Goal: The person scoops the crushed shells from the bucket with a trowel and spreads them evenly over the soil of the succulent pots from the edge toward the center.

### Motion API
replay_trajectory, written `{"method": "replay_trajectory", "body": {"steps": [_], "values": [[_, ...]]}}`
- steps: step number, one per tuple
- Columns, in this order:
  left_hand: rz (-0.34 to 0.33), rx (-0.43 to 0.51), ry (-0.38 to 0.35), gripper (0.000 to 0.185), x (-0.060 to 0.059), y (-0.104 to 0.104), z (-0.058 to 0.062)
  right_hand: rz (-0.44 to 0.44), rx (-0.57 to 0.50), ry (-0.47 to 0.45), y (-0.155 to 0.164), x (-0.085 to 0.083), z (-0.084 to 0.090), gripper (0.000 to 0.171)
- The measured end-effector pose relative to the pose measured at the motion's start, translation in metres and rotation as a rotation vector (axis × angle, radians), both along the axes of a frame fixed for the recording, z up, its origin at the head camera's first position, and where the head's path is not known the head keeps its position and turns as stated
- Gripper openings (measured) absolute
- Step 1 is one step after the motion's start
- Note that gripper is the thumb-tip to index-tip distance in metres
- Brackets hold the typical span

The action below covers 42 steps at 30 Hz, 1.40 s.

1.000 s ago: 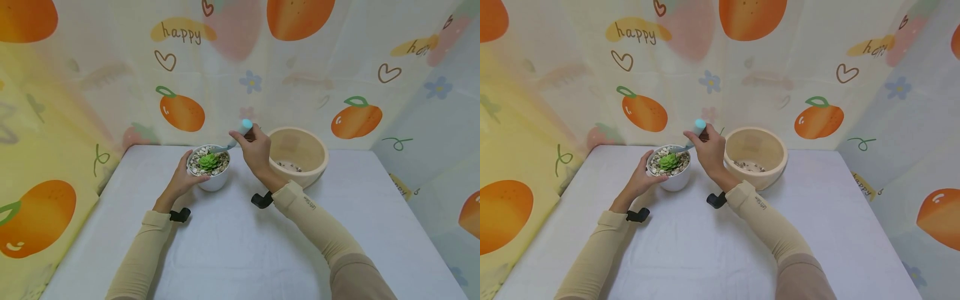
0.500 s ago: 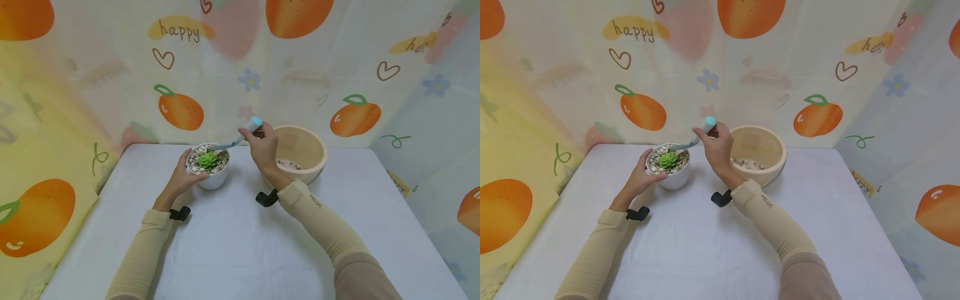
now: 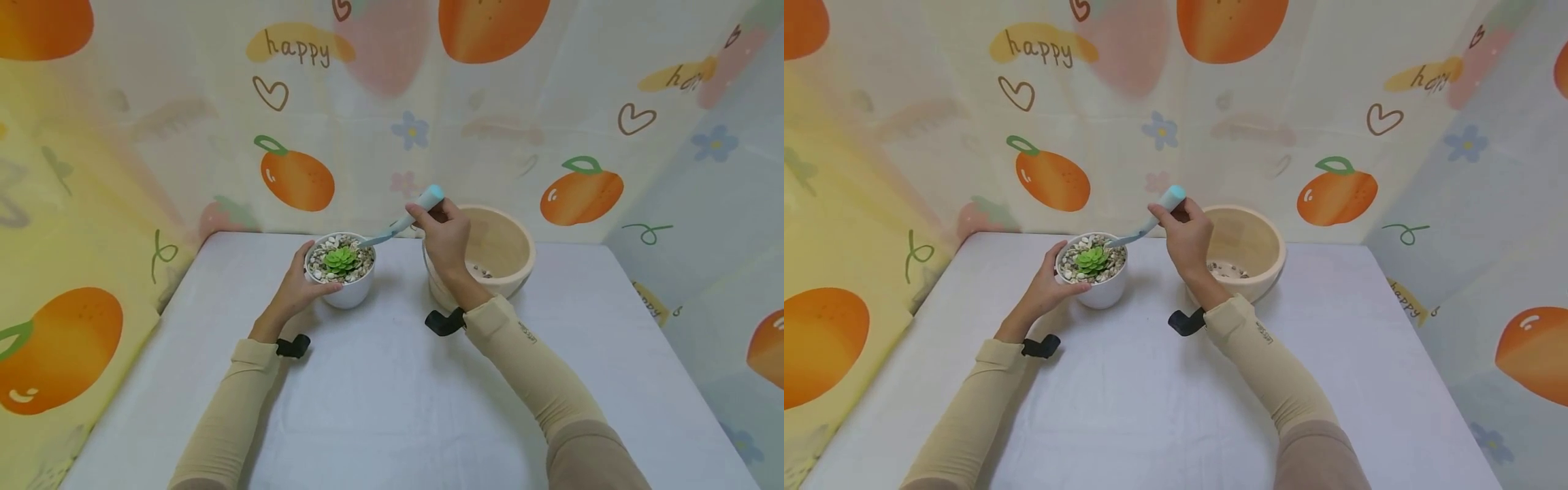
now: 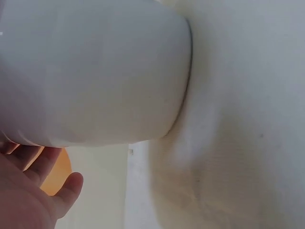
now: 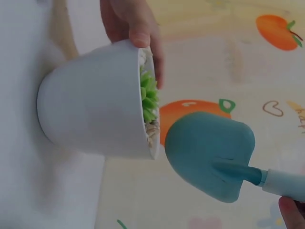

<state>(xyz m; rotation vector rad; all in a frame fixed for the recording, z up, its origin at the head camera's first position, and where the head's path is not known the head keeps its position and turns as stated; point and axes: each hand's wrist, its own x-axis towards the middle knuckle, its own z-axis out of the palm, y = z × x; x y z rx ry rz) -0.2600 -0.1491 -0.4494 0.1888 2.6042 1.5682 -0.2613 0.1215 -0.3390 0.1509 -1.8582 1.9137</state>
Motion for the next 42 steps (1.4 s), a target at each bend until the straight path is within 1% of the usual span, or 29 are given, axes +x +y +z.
{"method": "replay_trajectory", "body": {"steps": [7, 12, 16, 22, 27, 31, 34, 40, 42], "values": [[-0.008, 0.004, -0.020, 0.120, -0.003, -0.001, -0.001, 0.028, -0.063, 0.030, 0.010, 0.001, 0.001, 0.026], [0.011, -0.023, -0.007, 0.119, -0.002, -0.002, -0.001, 0.023, -0.104, 0.038, 0.016, 0.000, 0.000, 0.024], [0.026, -0.051, 0.006, 0.119, 0.001, -0.003, 0.000, 0.020, -0.113, 0.061, 0.021, -0.001, 0.000, 0.024], [0.032, -0.040, 0.017, 0.116, 0.002, -0.002, 0.000, 0.030, -0.099, 0.093, 0.036, 0.001, 0.004, 0.029], [0.033, -0.022, 0.022, 0.116, 0.002, -0.001, -0.001, 0.064, -0.136, 0.135, 0.049, -0.001, 0.008, 0.021], [0.037, -0.017, 0.013, 0.116, 0.003, 0.000, -0.001, 0.073, -0.173, 0.158, 0.059, -0.001, 0.014, 0.020], [0.036, -0.011, 0.011, 0.116, 0.003, 0.000, -0.001, 0.068, -0.193, 0.159, 0.067, 0.000, 0.019, 0.019], [0.033, -0.013, 0.017, 0.115, 0.003, 0.000, -0.001, 0.053, -0.199, 0.134, 0.084, 0.005, 0.026, 0.020], [0.032, -0.014, 0.019, 0.115, 0.003, 0.000, 0.000, 0.050, -0.219, 0.128, 0.090, 0.005, 0.028, 0.020]]}}
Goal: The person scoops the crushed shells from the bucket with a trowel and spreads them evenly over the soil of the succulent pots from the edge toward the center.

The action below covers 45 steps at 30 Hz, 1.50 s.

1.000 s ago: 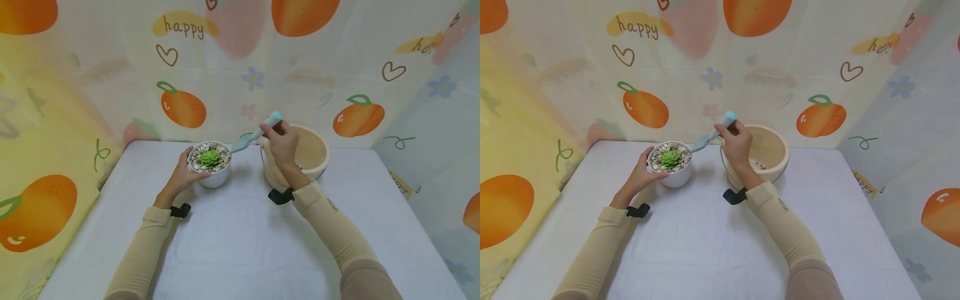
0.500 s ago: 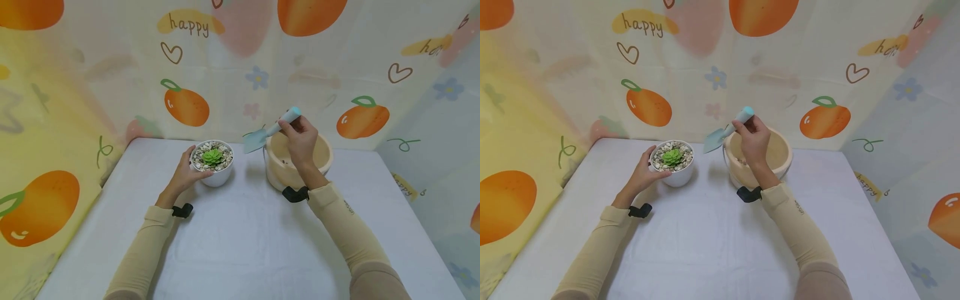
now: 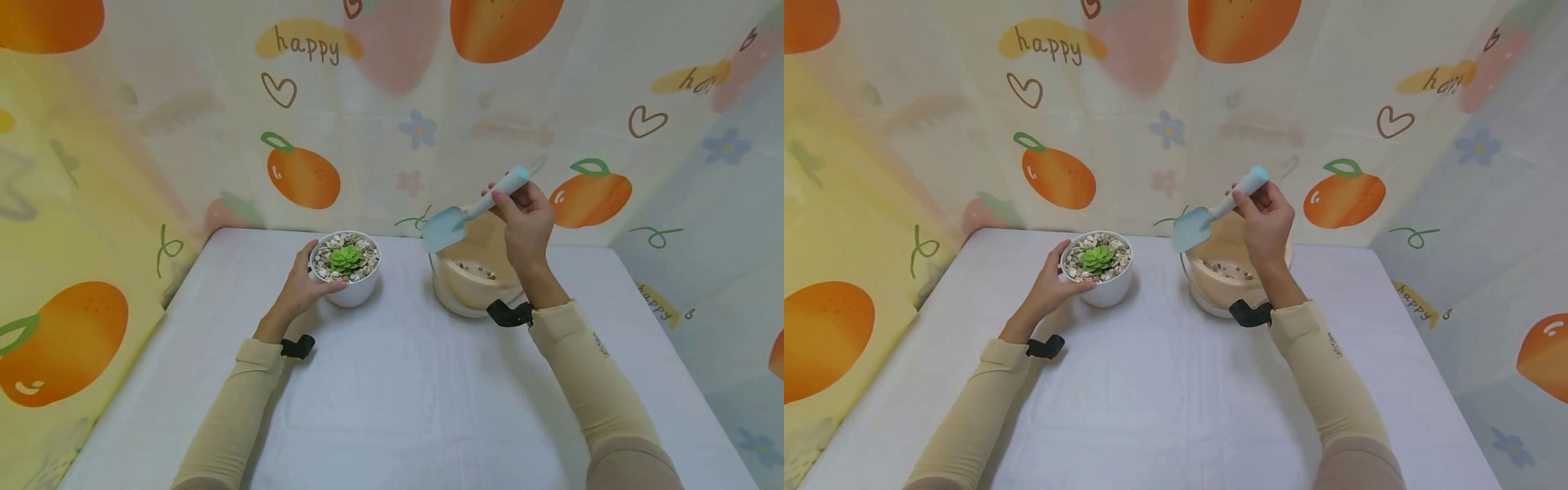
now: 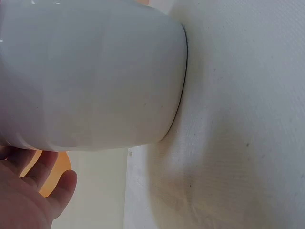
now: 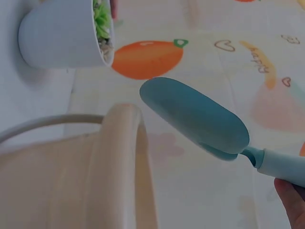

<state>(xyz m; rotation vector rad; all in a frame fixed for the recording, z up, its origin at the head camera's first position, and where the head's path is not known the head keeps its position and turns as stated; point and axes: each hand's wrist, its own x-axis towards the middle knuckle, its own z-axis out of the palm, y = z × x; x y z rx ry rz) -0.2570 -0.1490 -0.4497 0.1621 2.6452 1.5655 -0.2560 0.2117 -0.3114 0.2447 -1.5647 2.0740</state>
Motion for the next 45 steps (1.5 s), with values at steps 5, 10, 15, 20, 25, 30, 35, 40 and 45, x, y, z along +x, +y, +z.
{"method": "replay_trajectory", "body": {"steps": [5, 10, 15, 20, 25, 30, 35, 40, 45], "values": [[-0.005, -0.004, -0.004, 0.116, 0.000, 0.000, -0.001, -0.016, -0.037, 0.010, 0.015, -0.001, 0.003, 0.017], [-0.006, -0.006, -0.004, 0.116, 0.000, -0.001, -0.002, -0.034, -0.026, 0.029, 0.026, -0.004, 0.007, 0.012], [-0.004, -0.007, 0.001, 0.115, -0.001, 0.000, -0.002, -0.039, -0.024, -0.018, 0.034, -0.007, 0.005, 0.014], [-0.004, -0.005, 0.001, 0.116, -0.001, 0.000, -0.002, -0.037, -0.009, -0.041, 0.038, -0.008, -0.001, 0.013], [-0.002, 0.000, -0.007, 0.115, 0.000, 0.000, -0.003, -0.031, 0.013, -0.062, 0.040, -0.009, -0.007, 0.012], [0.000, 0.001, -0.004, 0.115, -0.001, 0.000, -0.004, -0.031, 0.027, -0.095, 0.042, -0.013, -0.014, 0.011], [-0.001, 0.003, -0.016, 0.115, -0.002, 0.000, -0.004, -0.023, 0.040, -0.124, 0.043, -0.015, -0.021, 0.012], [-0.001, 0.006, -0.026, 0.116, -0.001, 0.001, -0.004, -0.011, 0.072, -0.152, 0.043, -0.016, -0.028, 0.014], [-0.003, 0.013, -0.004, 0.115, -0.001, 0.001, -0.004, 0.014, 0.119, -0.186, 0.041, -0.015, -0.031, 0.014]]}}
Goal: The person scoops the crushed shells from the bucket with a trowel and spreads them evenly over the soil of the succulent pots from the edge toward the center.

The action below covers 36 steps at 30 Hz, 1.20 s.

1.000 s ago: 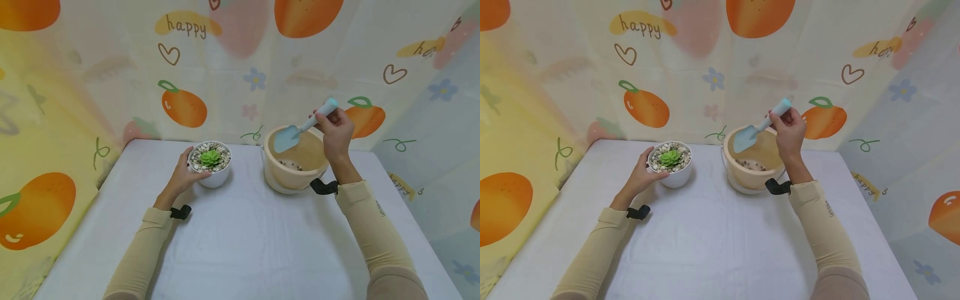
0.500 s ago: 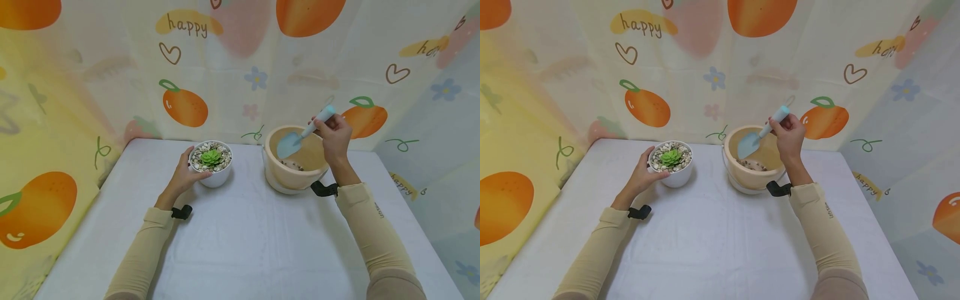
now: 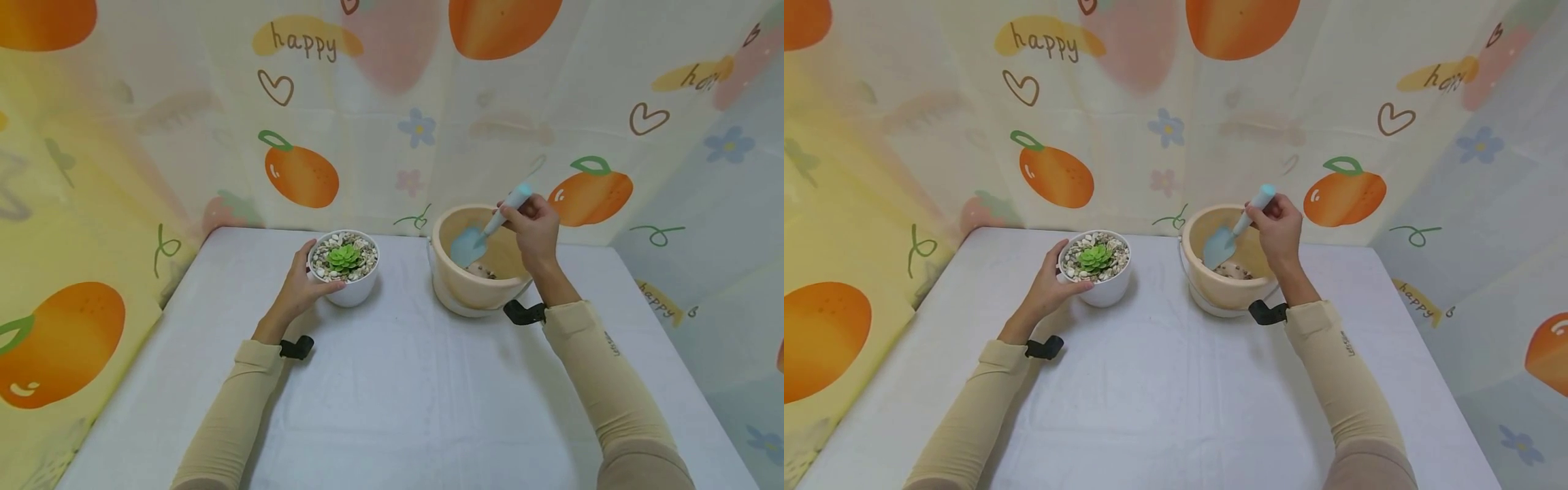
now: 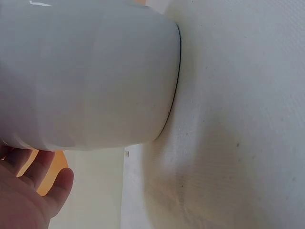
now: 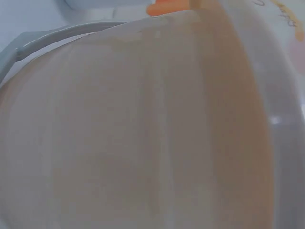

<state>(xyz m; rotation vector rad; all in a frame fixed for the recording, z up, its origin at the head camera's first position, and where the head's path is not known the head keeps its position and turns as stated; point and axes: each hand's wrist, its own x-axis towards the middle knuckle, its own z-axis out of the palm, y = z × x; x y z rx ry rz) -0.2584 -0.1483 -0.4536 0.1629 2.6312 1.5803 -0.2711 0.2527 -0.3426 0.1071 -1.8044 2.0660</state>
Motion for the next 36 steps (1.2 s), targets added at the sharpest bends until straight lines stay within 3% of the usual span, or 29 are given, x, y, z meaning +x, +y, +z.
{"method": "replay_trajectory", "body": {"steps": [7, 18, 27, 36], "values": [[-0.007, -0.001, 0.029, 0.113, 0.001, -0.001, -0.001, 0.043, 0.098, -0.067, -0.003, -0.004, -0.009, 0.016], [-0.002, -0.003, 0.005, 0.114, 0.000, -0.001, -0.001, 0.086, 0.213, -0.117, -0.011, -0.003, -0.016, 0.015], [0.003, -0.002, 0.013, 0.114, 0.001, -0.001, 0.002, 0.157, 0.389, -0.321, -0.011, -0.005, -0.009, 0.036], [-0.001, 0.013, 0.011, 0.114, 0.001, 0.000, 0.001, 0.121, 0.542, -0.436, 0.001, -0.004, -0.006, 0.035]]}}
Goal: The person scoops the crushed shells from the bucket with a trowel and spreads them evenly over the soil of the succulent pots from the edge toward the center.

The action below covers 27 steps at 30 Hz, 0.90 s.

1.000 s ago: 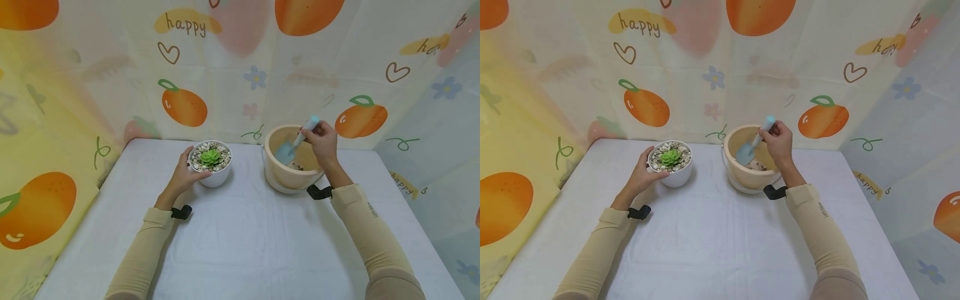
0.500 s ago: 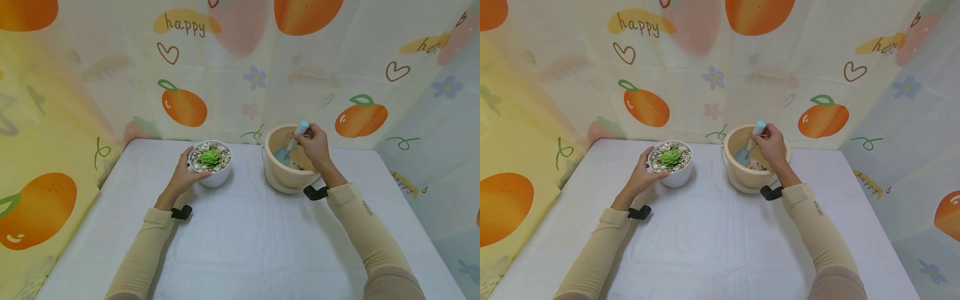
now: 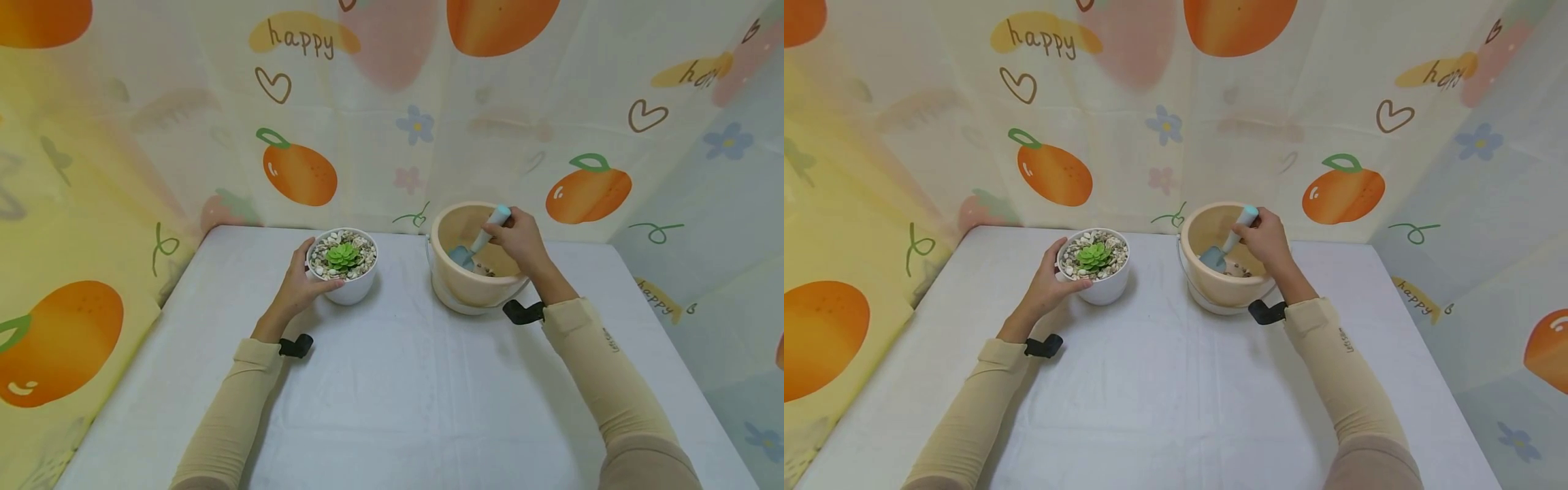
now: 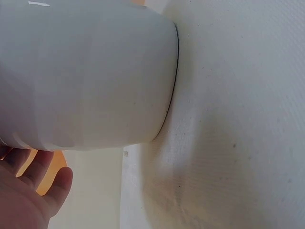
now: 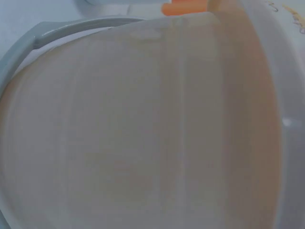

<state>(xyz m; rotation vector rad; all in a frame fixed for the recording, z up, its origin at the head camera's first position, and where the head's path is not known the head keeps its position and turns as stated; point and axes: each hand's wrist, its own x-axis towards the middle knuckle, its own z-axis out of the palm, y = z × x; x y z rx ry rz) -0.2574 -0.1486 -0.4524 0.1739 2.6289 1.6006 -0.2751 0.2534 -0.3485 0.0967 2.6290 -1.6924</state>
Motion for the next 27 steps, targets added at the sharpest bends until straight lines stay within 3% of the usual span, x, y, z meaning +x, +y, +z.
{"method": "replay_trajectory", "body": {"steps": [6, 17, 27], "values": [[0.003, -0.003, -0.007, 0.115, 0.000, 0.000, -0.001, 0.003, 0.115, -0.043, 0.010, 0.002, 0.003, 0.037], [0.004, -0.012, -0.007, 0.115, 0.000, 0.000, 0.000, 0.018, 0.173, -0.062, 0.021, 0.010, 0.013, 0.043], [0.000, -0.020, -0.003, 0.114, 0.001, 0.000, 0.001, 0.006, 0.378, -0.047, 0.030, 0.018, 0.022, 0.054]]}}
